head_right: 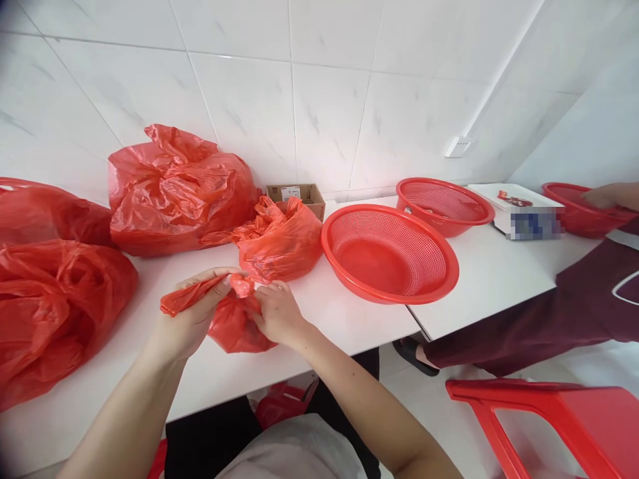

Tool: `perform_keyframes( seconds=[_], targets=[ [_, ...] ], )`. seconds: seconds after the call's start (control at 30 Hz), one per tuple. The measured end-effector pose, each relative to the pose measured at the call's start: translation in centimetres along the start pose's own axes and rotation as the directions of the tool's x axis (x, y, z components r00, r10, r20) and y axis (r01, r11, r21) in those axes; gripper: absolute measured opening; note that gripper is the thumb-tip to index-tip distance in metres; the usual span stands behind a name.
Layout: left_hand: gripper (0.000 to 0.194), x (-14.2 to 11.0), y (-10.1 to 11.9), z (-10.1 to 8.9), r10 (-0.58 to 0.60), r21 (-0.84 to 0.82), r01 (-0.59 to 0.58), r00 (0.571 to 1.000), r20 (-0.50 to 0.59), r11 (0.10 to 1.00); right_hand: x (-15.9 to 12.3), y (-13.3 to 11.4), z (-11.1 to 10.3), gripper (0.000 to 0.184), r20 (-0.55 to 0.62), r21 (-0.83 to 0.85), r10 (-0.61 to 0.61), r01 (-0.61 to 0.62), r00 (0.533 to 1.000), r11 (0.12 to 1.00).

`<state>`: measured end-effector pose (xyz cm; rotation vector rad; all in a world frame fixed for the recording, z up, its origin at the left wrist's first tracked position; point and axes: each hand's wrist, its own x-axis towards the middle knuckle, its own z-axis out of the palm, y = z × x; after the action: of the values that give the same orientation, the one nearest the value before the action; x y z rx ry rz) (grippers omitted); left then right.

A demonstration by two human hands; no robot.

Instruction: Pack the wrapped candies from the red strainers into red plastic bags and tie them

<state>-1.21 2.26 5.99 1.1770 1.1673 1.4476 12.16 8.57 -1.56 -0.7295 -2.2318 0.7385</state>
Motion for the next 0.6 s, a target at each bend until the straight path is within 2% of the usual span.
perform_keyframes(
  seconds=[0.07, 0.13, 0.2, 0.27, 0.33, 0.37, 0.47, 0.6],
  targets=[
    [0.021, 0.0, -0.3, -0.1, 0.01, -0.048, -0.011, 1.0, -0.025, 0.999, 0.3, 1.3, 0.1, 0.01, 0.074, -0.107, -0.063, 0.071, 0.995, 0.992],
    [0.02, 0.1, -0.6, -0.3, 0.011, -0.092, -0.015, 0.999, -0.043, 0.996, 0.3, 2.0, -0.3, 0.012, 0.149, -0.148, -0.066, 0.088, 0.987, 0.985],
    [0.022, 0.2, -1.0, -0.5, 0.012, -0.099, -0.018, 0.998, -0.062, 0.995, 0.1, 1.9, -1.1, 0.014, 0.167, -0.146, -0.055, 0.08, 0.984, 0.986],
    [0.021, 0.2, -1.2, -0.5, 0.013, -0.068, -0.019, 0.996, -0.089, 0.997, -0.2, 1.2, -1.9, 0.037, 0.111, -0.063, -0.049, 0.057, 0.993, 0.996],
    [0.02, -0.1, -1.1, -0.3, -0.013, -0.013, 0.012, 0.996, -0.09, 1.0, -0.4, 0.0, -2.7, 0.065, 0.01, 0.123, -0.035, 0.033, 0.999, 0.992],
    [0.021, -0.2, -1.1, -0.1, -0.031, 0.026, 0.033, 0.997, -0.077, 0.999, -0.3, -0.8, -3.1, 0.067, -0.044, 0.233, -0.021, 0.031, 0.999, 0.972],
    [0.026, -0.7, -0.8, 0.3, -0.063, 0.127, 0.064, 0.998, -0.01, 0.99, 0.2, -2.6, -4.0, 0.032, -0.182, 0.468, 0.073, 0.021, 0.98, 0.883],
    [0.032, -1.1, -0.7, 0.8, -0.072, 0.166, 0.061, 0.996, 0.058, 0.984, 0.6, -3.5, -4.8, 0.038, -0.338, 0.59, 0.283, -0.033, 0.898, 0.806]
  ],
)
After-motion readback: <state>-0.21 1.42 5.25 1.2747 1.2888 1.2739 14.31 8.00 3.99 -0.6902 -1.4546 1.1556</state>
